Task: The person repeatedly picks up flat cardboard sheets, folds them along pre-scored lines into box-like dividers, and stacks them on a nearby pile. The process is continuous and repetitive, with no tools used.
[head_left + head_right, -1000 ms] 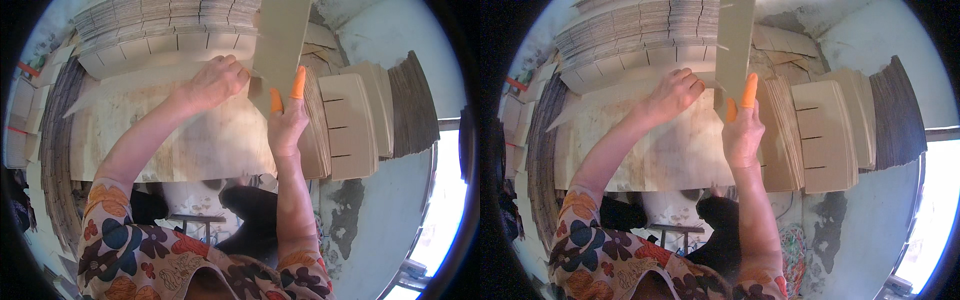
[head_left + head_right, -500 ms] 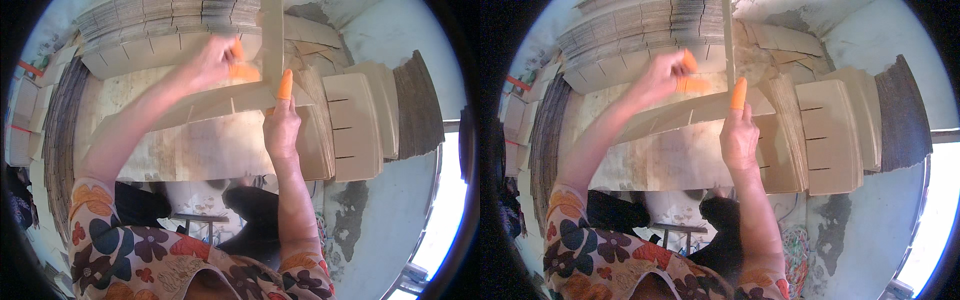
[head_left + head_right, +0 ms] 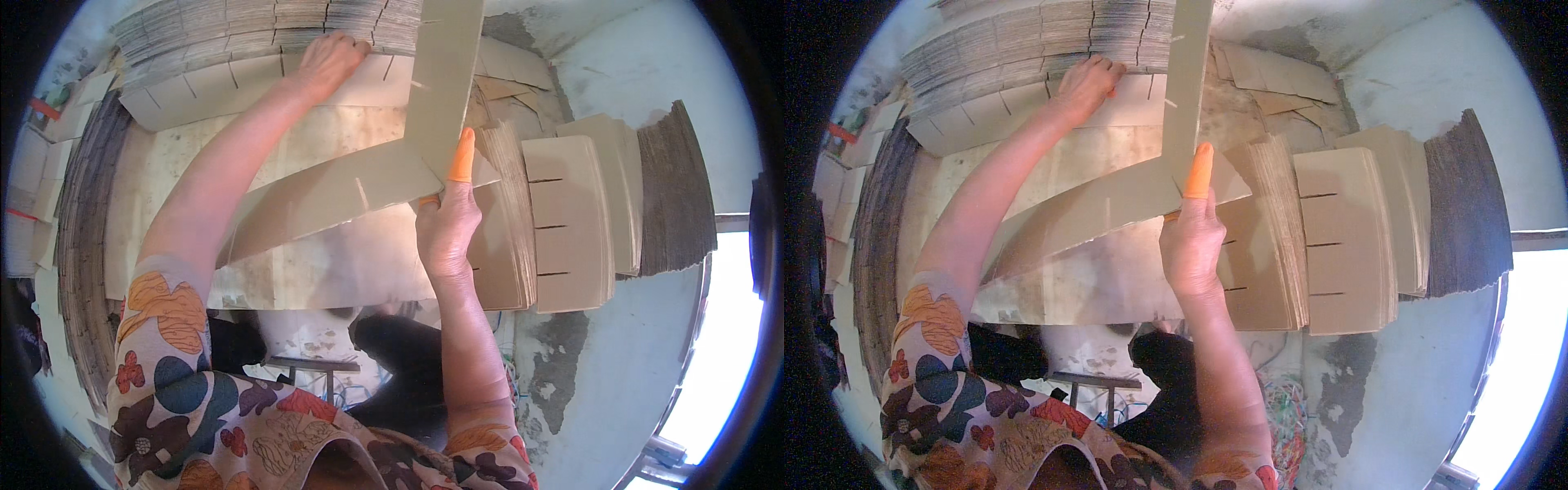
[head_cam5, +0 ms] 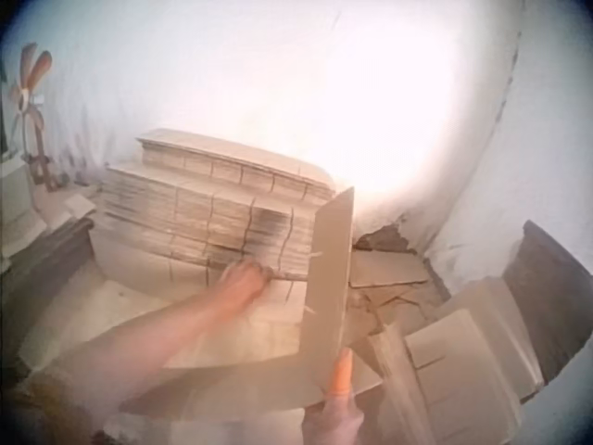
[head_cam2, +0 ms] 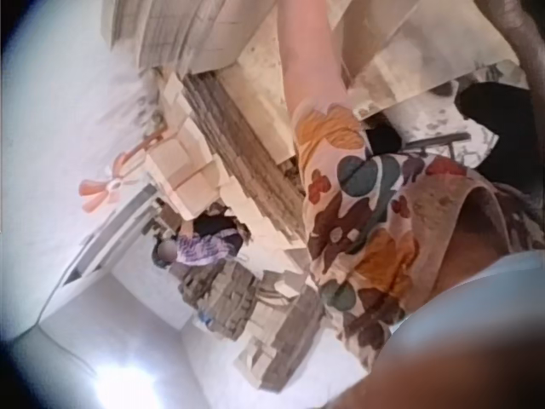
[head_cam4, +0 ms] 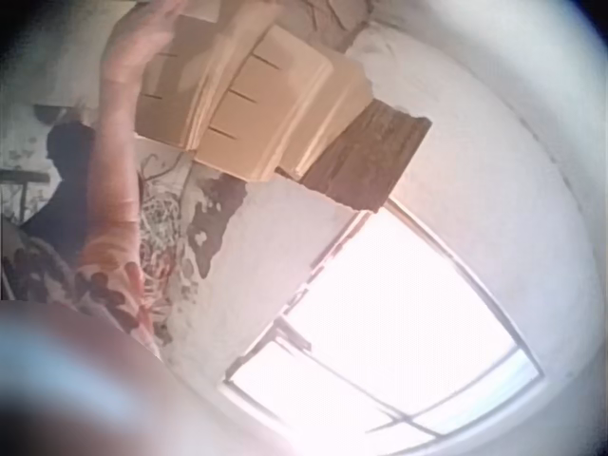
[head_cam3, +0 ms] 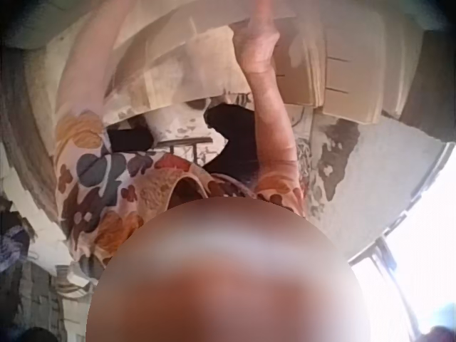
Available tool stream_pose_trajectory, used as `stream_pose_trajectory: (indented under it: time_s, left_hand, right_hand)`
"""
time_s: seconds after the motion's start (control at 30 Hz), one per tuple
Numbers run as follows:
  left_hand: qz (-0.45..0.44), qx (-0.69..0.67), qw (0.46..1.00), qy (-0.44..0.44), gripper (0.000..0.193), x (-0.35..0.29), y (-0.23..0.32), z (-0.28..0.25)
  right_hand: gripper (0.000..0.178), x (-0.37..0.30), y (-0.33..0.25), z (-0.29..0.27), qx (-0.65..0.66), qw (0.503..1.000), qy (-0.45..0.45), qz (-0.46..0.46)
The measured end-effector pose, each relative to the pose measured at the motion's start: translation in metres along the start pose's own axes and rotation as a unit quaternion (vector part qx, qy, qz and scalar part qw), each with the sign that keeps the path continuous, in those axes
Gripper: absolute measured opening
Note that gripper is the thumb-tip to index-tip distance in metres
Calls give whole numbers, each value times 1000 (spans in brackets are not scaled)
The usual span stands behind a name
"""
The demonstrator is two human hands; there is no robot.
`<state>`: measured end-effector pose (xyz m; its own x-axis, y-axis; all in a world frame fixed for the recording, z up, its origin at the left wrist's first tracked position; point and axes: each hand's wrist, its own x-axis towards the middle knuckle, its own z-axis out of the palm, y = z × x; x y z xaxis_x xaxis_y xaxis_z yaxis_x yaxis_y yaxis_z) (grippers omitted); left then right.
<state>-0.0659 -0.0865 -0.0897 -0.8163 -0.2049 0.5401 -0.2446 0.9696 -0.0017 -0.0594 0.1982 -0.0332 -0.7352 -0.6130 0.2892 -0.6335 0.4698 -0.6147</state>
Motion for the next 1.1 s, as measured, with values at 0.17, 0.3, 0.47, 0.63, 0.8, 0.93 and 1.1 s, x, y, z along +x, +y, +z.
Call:
stream_pose_trajectory:
  time_s: [0.17,0.3,0.47,0.63,0.8,0.93,1.1]
  left_hand:
    - [64,-52,996,-16,16,-9,5,-28]
    - [76,-77,994,-25,12,-14,12,-40]
    - [94,-49,994,-25,11,-18,14,-43]
    - [141,-80,986,41,11,-24,34,-60]
    - [142,-124,980,56,11,-30,50,-79]
    - [147,-187,962,131,10,-34,54,-86]
    - [126,-131,982,56,17,-44,39,-96]
  right_hand:
    - [91,-1,3,2,10,1000,13,-18]
    - [94,-1,2,1,0,999,9,-48]
    - [93,-2,-1,1,-1,999,0,-47]
    - [93,-5,8,2,-17,998,-29,-49]
    - [94,-8,12,4,-36,998,-17,-54]
    - [90,-9,16,0,-62,993,23,-97]
    - [90,-12,10,-5,-55,994,-2,-95]
